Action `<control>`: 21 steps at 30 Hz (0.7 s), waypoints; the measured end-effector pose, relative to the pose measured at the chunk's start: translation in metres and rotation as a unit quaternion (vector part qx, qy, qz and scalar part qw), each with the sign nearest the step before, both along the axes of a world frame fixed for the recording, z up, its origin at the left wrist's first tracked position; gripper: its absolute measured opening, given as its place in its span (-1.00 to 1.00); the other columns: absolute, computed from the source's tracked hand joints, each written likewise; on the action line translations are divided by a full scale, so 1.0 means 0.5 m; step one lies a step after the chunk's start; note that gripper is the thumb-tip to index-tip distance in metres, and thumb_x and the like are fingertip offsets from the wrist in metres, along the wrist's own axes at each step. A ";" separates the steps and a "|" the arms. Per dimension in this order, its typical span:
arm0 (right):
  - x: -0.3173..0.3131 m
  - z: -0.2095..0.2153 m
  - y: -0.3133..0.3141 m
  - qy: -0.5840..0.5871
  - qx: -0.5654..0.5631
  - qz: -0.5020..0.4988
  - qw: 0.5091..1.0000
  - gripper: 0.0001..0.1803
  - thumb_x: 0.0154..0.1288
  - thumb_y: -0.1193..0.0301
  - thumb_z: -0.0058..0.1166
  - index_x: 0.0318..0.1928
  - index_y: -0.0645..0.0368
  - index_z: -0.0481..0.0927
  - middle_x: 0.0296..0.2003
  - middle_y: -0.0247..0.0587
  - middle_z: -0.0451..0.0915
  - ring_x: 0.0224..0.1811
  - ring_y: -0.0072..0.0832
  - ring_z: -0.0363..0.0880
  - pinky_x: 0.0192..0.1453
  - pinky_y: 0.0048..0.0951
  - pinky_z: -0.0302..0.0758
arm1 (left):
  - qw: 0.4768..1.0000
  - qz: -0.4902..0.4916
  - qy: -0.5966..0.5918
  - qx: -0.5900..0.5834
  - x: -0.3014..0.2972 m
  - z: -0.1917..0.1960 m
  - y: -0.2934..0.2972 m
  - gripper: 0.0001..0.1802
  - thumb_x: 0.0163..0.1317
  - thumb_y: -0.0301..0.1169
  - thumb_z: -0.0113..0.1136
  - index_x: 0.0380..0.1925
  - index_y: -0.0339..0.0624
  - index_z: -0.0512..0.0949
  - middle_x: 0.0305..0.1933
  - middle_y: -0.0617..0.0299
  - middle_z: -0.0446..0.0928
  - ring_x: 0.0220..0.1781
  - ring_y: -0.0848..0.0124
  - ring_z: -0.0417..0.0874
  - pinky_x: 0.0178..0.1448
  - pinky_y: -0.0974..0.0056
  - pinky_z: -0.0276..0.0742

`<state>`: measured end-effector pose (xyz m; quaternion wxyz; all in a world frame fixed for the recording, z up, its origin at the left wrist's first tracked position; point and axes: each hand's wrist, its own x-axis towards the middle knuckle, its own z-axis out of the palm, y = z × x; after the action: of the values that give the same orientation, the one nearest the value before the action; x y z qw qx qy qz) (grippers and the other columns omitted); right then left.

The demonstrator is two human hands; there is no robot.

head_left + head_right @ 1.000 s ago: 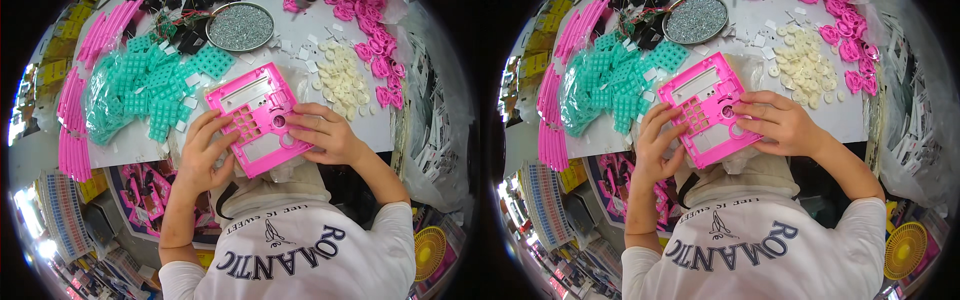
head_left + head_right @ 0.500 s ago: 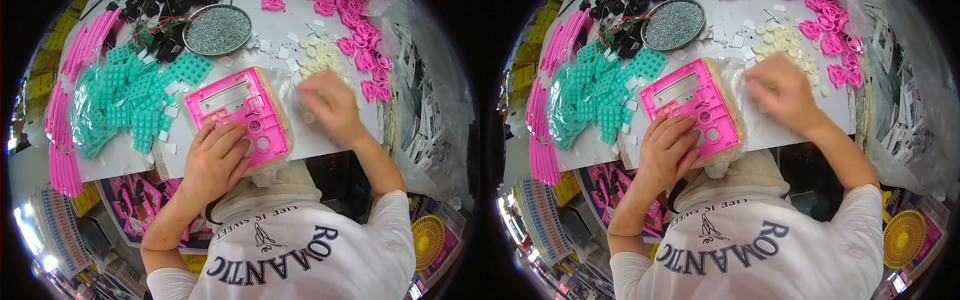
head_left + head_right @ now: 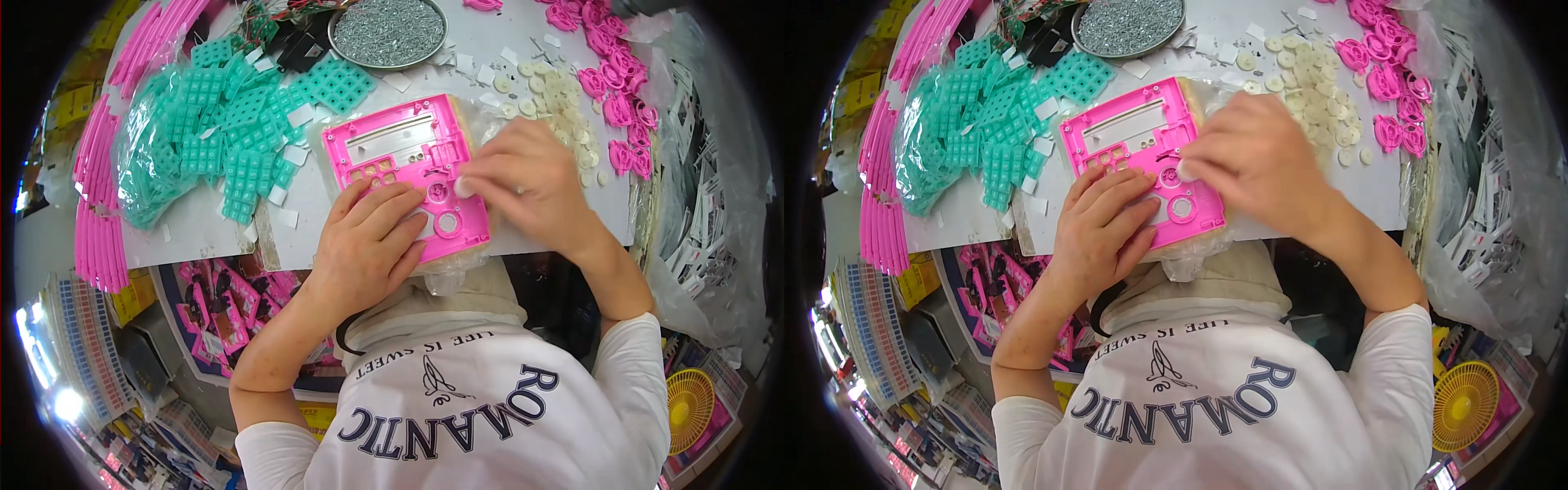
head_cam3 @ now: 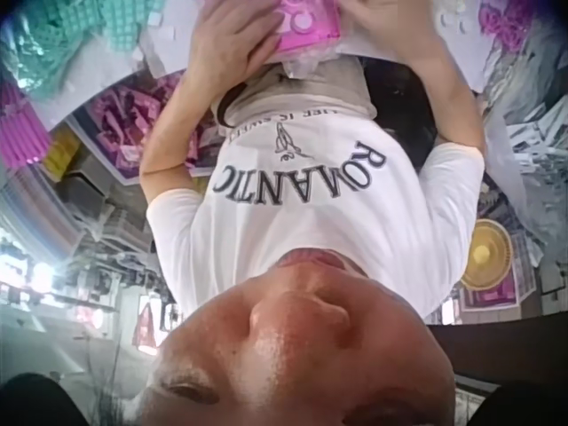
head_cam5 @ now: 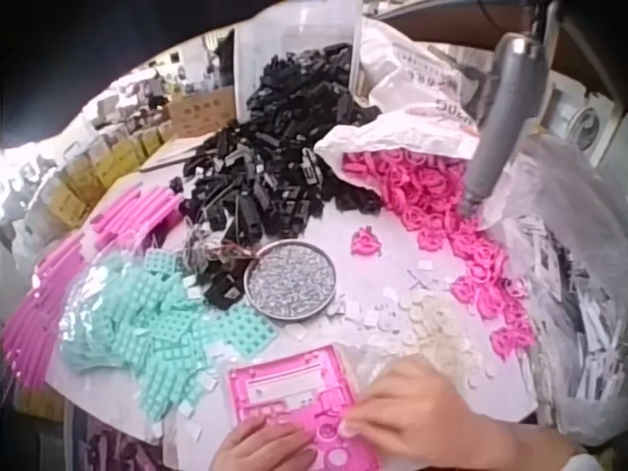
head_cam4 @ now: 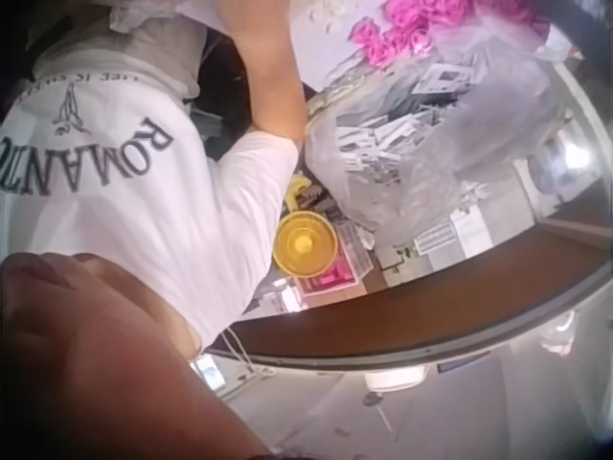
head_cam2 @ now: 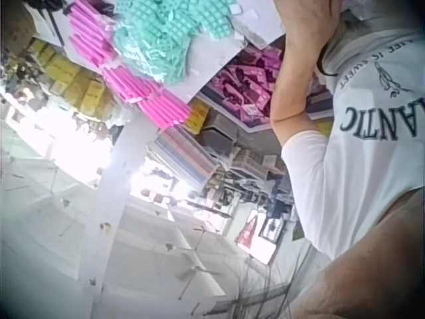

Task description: Assembling small electronic or plastic components into a pink toy frame using a handheld powered screwdriver.

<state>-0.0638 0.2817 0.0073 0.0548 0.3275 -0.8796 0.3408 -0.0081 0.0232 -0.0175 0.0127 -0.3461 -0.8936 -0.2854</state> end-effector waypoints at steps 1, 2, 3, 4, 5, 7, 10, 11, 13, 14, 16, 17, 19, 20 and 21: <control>0.003 -0.003 -0.018 0.003 0.019 0.012 1.000 -0.88 0.13 0.41 0.39 -0.30 0.10 0.73 -0.34 -0.35 0.63 -0.18 -0.31 0.54 -0.02 -0.26 0.41 | 1.000 -0.002 0.002 0.003 -0.002 0.000 0.001 -0.71 0.14 -0.36 0.39 -0.10 -0.11 0.69 0.19 0.16 0.62 0.30 0.19 0.59 0.51 -0.06 0.30; 0.005 -0.008 -0.034 0.006 0.039 0.025 0.999 -0.87 0.12 0.43 0.41 -0.32 0.12 0.73 -0.36 -0.34 0.62 -0.21 -0.30 0.53 -0.03 -0.28 0.42 | 1.000 -0.002 0.002 0.007 -0.002 0.001 0.001 -0.71 0.14 -0.36 0.39 -0.11 -0.11 0.69 0.18 0.16 0.62 0.30 0.19 0.59 0.51 -0.06 0.30; 0.003 -0.026 -0.047 0.031 0.031 0.027 0.999 -0.86 0.09 0.43 0.41 -0.37 0.11 0.67 -0.38 -0.34 0.60 -0.21 -0.30 0.50 -0.03 -0.27 0.40 | 1.000 0.000 0.002 0.012 -0.001 0.000 0.002 -0.71 0.14 -0.36 0.39 -0.11 -0.11 0.69 0.18 0.17 0.62 0.29 0.19 0.59 0.51 -0.06 0.30; 0.003 -0.025 -0.053 0.030 0.053 0.020 0.998 -0.86 0.09 0.44 0.40 -0.38 0.11 0.66 -0.37 -0.34 0.60 -0.20 -0.29 0.50 -0.03 -0.26 0.39 | 1.000 0.003 0.002 0.016 -0.001 -0.001 0.003 -0.71 0.14 -0.36 0.39 -0.11 -0.11 0.69 0.17 0.17 0.62 0.29 0.19 0.59 0.51 -0.06 0.30; 0.004 -0.024 -0.058 0.029 0.075 0.014 0.997 -0.86 0.09 0.44 0.40 -0.38 0.11 0.65 -0.37 -0.33 0.60 -0.19 -0.28 0.50 -0.02 -0.25 0.38 | 1.000 0.002 0.004 0.022 -0.002 -0.002 0.004 -0.71 0.14 -0.36 0.39 -0.12 -0.12 0.68 0.16 0.17 0.62 0.29 0.19 0.60 0.51 -0.05 0.31; 0.001 -0.021 -0.068 -0.001 0.114 0.011 0.993 -0.87 0.11 0.42 0.37 -0.37 0.10 0.65 -0.36 -0.32 0.62 -0.15 -0.26 0.52 -0.01 -0.21 0.37 | 1.000 0.005 0.006 0.030 -0.002 -0.005 0.002 -0.71 0.13 -0.36 0.39 -0.12 -0.12 0.68 0.15 0.17 0.62 0.28 0.19 0.60 0.51 -0.05 0.31; -0.011 -0.001 -0.075 -0.064 0.167 0.011 0.984 -0.89 0.16 0.38 0.32 -0.35 0.11 0.67 -0.35 -0.28 0.66 -0.10 -0.22 0.55 0.01 -0.13 0.37 | 0.999 0.007 0.001 0.037 -0.001 -0.008 0.002 -0.72 0.13 -0.36 0.38 -0.13 -0.13 0.68 0.15 0.18 0.62 0.28 0.20 0.60 0.50 -0.04 0.32; -0.015 0.003 -0.077 -0.072 0.182 0.015 0.981 -0.89 0.16 0.37 0.32 -0.35 0.11 0.67 -0.35 -0.27 0.67 -0.11 -0.21 0.56 0.02 -0.11 0.37 | 0.999 0.006 0.001 0.040 -0.001 -0.008 0.001 -0.72 0.13 -0.36 0.38 -0.13 -0.13 0.68 0.15 0.18 0.62 0.28 0.20 0.60 0.50 -0.04 0.32; -0.018 0.007 -0.080 -0.085 0.195 0.014 0.977 -0.89 0.17 0.37 0.30 -0.35 0.12 0.67 -0.35 -0.25 0.68 -0.12 -0.20 0.56 0.04 -0.09 0.35 | 0.999 0.006 0.000 0.045 -0.002 -0.009 0.001 -0.72 0.13 -0.36 0.38 -0.13 -0.13 0.68 0.14 0.18 0.62 0.28 0.20 0.60 0.49 -0.04 0.32; -0.018 0.009 -0.082 -0.088 0.193 0.009 0.977 -0.89 0.18 0.38 0.30 -0.35 0.11 0.67 -0.36 -0.25 0.68 -0.12 -0.20 0.57 0.05 -0.09 0.35 | 0.999 0.006 0.000 0.045 -0.002 -0.009 0.001 -0.72 0.13 -0.36 0.38 -0.14 -0.13 0.68 0.14 0.18 0.62 0.28 0.20 0.60 0.49 -0.04 0.32; -0.016 0.011 -0.083 -0.102 0.190 -0.006 0.977 -0.91 0.18 0.39 0.28 -0.35 0.11 0.67 -0.35 -0.25 0.68 -0.12 -0.21 0.57 0.07 -0.08 0.33 | 0.999 0.007 -0.003 0.047 -0.001 -0.009 0.001 -0.73 0.13 -0.35 0.39 -0.15 -0.13 0.68 0.14 0.18 0.62 0.28 0.20 0.60 0.49 -0.04 0.32; -0.015 0.012 -0.084 -0.110 0.188 -0.015 0.976 -0.92 0.19 0.39 0.28 -0.35 0.11 0.66 -0.35 -0.24 0.68 -0.12 -0.21 0.57 0.08 -0.09 0.33 | 0.999 0.007 -0.003 0.047 -0.001 -0.010 0.001 -0.73 0.13 -0.35 0.39 -0.15 -0.13 0.68 0.14 0.18 0.62 0.28 0.20 0.59 0.49 -0.04 0.32; -0.011 0.011 -0.083 -0.113 0.184 -0.027 0.976 -0.93 0.19 0.41 0.26 -0.36 0.10 0.65 -0.35 -0.24 0.68 -0.11 -0.21 0.57 0.08 -0.09 0.32 | 0.999 0.007 -0.001 0.047 -0.002 -0.011 0.000 -0.73 0.13 -0.35 0.39 -0.15 -0.12 0.69 0.14 0.18 0.62 0.29 0.21 0.59 0.49 -0.04 0.32; -0.007 0.009 -0.083 -0.109 0.182 -0.029 0.977 -0.93 0.18 0.41 0.26 -0.36 0.10 0.65 -0.34 -0.25 0.69 -0.10 -0.21 0.57 0.08 -0.10 0.31 | 0.999 0.006 -0.002 0.046 -0.002 -0.011 0.001 -0.73 0.13 -0.35 0.39 -0.15 -0.12 0.69 0.14 0.18 0.62 0.28 0.21 0.59 0.49 -0.04 0.32; -0.006 0.007 -0.083 -0.103 0.179 -0.030 0.978 -0.94 0.18 0.42 0.26 -0.37 0.10 0.64 -0.34 -0.25 0.69 -0.10 -0.21 0.57 0.07 -0.10 0.31 | 0.999 0.004 -0.002 0.043 -0.002 -0.010 0.000 -0.73 0.13 -0.35 0.39 -0.15 -0.12 0.69 0.14 0.18 0.62 0.28 0.21 0.59 0.49 -0.04 0.32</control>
<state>-0.0667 0.2401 0.0110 -0.0854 0.2683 -0.9367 0.2081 -0.0092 0.0234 -0.0227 0.0273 -0.3407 -0.8822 -0.3239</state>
